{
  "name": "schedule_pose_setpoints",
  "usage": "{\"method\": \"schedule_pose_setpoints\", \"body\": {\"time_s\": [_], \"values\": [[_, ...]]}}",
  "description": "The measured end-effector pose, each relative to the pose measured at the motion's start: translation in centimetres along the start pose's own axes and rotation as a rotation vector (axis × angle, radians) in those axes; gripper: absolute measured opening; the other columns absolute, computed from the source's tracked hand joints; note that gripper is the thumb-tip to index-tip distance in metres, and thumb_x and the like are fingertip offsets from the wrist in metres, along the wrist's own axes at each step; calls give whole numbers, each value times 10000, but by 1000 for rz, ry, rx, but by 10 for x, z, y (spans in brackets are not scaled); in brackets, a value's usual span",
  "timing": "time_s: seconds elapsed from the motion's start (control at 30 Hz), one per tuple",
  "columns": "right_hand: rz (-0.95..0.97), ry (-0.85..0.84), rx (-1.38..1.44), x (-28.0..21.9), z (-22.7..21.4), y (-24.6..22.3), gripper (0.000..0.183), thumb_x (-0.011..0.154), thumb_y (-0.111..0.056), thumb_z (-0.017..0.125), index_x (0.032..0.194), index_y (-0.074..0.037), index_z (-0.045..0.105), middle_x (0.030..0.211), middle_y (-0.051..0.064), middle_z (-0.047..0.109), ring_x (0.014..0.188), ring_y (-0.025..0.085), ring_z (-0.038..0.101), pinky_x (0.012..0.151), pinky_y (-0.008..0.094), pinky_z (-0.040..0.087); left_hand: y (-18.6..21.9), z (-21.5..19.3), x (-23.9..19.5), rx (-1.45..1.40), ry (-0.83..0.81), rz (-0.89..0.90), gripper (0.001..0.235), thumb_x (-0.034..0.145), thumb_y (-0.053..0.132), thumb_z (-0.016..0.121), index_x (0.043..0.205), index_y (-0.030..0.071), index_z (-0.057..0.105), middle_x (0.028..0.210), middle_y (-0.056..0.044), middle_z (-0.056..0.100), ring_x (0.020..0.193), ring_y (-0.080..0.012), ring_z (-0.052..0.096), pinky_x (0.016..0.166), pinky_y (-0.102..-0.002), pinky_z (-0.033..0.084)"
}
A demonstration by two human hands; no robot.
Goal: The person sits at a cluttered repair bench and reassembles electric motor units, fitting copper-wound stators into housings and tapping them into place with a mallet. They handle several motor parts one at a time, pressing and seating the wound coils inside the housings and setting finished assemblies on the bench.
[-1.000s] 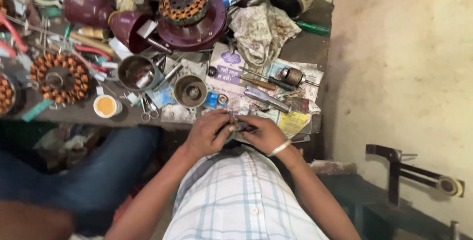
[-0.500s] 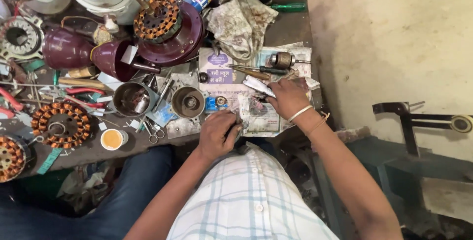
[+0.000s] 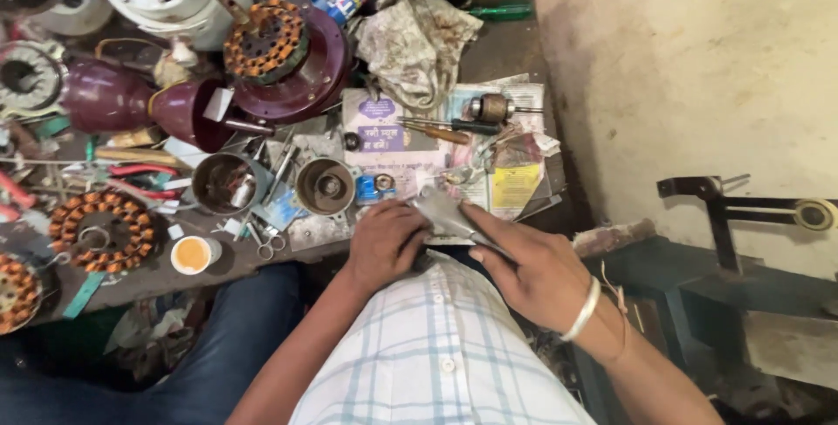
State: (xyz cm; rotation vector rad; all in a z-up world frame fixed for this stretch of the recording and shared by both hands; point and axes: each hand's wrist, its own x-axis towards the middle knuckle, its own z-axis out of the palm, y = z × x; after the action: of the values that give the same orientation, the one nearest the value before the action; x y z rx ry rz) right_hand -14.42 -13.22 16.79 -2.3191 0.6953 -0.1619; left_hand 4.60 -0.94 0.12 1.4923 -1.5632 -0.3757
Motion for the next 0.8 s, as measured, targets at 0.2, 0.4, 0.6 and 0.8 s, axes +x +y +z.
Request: {"method": "schedule_pose_setpoints", "body": {"time_s": [0.2, 0.4, 0.6, 0.8], "values": [[-90, 307, 80, -13, 21, 16, 457, 914, -80, 738, 1352, -30, 615, 1020, 183, 719, 804, 327, 714, 708, 366, 567, -2, 0, -5, 22, 38, -30, 192, 822, 68, 758, 1008, 86, 711, 998, -122, 736, 1016, -349, 696, 918, -450, 524], [-14, 147, 121, -22, 16, -2, 509, 861, -82, 748, 1362, -95, 654, 862, 127, 722, 666, 260, 713, 611, 342, 572, -5, -2, 0, -9, 12, -86, 237, 786, 76, 779, 1012, 30, 725, 972, -158, 730, 980, -391, 675, 871, -459, 516], [313, -133, -63, 0, 20, -3, 579, 891, -162, 765, 1461, -204, 672, 933, 160, 770, 753, 361, 720, 650, 420, 553, -9, 0, -1, -15, 78, 13, 150, 827, 63, 762, 960, 36, 699, 937, -148, 713, 918, -353, 688, 949, -466, 541], [-36, 343, 177, -21, 10, -5, 428, 948, -71, 709, 1353, 26, 612, 1166, 220, 742, 1001, 252, 758, 864, 316, 578, -9, -5, 0, -47, 55, -177, 55, 852, 54, 745, 883, 43, 700, 871, -160, 689, 906, -393, 670, 820, -454, 526]]}}
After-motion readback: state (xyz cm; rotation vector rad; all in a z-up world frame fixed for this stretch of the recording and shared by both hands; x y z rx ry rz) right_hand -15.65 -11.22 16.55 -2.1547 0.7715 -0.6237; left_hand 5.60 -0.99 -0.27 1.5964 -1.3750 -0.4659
